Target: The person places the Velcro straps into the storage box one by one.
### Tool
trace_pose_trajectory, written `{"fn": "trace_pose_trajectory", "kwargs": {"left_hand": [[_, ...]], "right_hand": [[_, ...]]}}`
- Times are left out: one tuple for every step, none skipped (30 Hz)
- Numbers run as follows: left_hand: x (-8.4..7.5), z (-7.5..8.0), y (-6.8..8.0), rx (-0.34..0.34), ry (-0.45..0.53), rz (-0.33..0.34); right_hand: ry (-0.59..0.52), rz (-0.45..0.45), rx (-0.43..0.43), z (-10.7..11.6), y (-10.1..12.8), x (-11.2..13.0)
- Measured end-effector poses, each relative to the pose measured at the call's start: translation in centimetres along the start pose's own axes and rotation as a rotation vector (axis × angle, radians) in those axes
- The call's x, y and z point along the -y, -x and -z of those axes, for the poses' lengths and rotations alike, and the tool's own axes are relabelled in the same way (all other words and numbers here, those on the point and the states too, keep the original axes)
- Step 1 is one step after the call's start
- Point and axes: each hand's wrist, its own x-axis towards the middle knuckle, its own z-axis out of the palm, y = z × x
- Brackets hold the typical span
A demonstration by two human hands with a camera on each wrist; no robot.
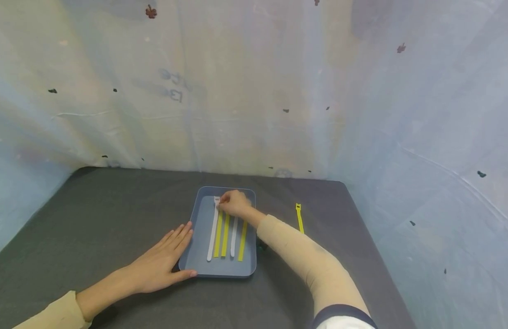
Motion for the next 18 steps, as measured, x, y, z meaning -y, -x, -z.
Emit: {"fn": "trace_pose_trajectory", "kwargs": {"left_hand": [[-0.04,0.0,0.01,0.0,0.0,0.0],[-0.08,0.0,0.01,0.0,0.0,-0.001],[-0.13,0.0,0.01,0.0,0.001,-0.001],[-0.17,0.0,0.02,0.001,0.003,-0.001],[-0.2,0.0,0.03,0.002,0.004,0.0],[-0.23,0.0,0.05,0.003,0.005,0.0],[-0.25,0.0,0.07,0.004,0.006,0.0],[-0.27,-0.01,0.08,0.004,0.006,0.0],[-0.27,-0.02,0.09,0.004,0.007,0.0],[-0.28,-0.04,0.1,0.004,0.006,-0.001],[-0.28,-0.07,0.1,0.002,0.005,-0.002],[-0.28,-0.1,0.1,0.001,0.003,-0.003],[-0.28,-0.13,0.09,0.001,0.001,-0.003],[-0.28,-0.17,0.08,0.0,0.0,-0.003],[-0.29,-0.19,0.08,0.0,0.0,-0.003],[-0.29,-0.21,0.08,-0.001,0.0,-0.003],[-0.29,-0.21,0.08,0.0,0.0,-0.003],[-0.3,-0.2,0.08,0.001,0.0,-0.003]], "right_hand": [[0.0,0.0,0.001,-0.03,-0.01,-0.07],[0.003,0.0,0.002,-0.05,0.02,-0.1],[0.006,0.0,0.002,-0.06,0.07,-0.1],[0.01,-0.001,0.002,-0.08,0.1,-0.11],[0.016,-0.002,0.002,-0.1,0.14,-0.1],[0.023,-0.003,0.0,-0.12,0.18,-0.09],[0.03,-0.004,-0.002,-0.14,0.22,-0.06],[0.038,-0.005,-0.006,-0.16,0.25,-0.03],[0.044,-0.008,-0.009,-0.2,0.28,-0.02],[0.053,-0.009,-0.012,-0.23,0.3,-0.02],[0.06,-0.011,-0.015,-0.24,0.33,-0.01],[0.065,-0.013,-0.018,-0.25,0.35,-0.02],[0.07,-0.013,-0.02,-0.27,0.35,-0.04],[0.072,-0.013,-0.022,-0.28,0.35,-0.05],[0.074,-0.012,-0.023,-0.29,0.32,-0.11],[0.075,-0.011,-0.023,-0.29,0.32,-0.12],[0.073,-0.012,-0.023,-0.3,0.31,-0.13],[0.071,-0.011,-0.023,-0.3,0.29,-0.13]]}}
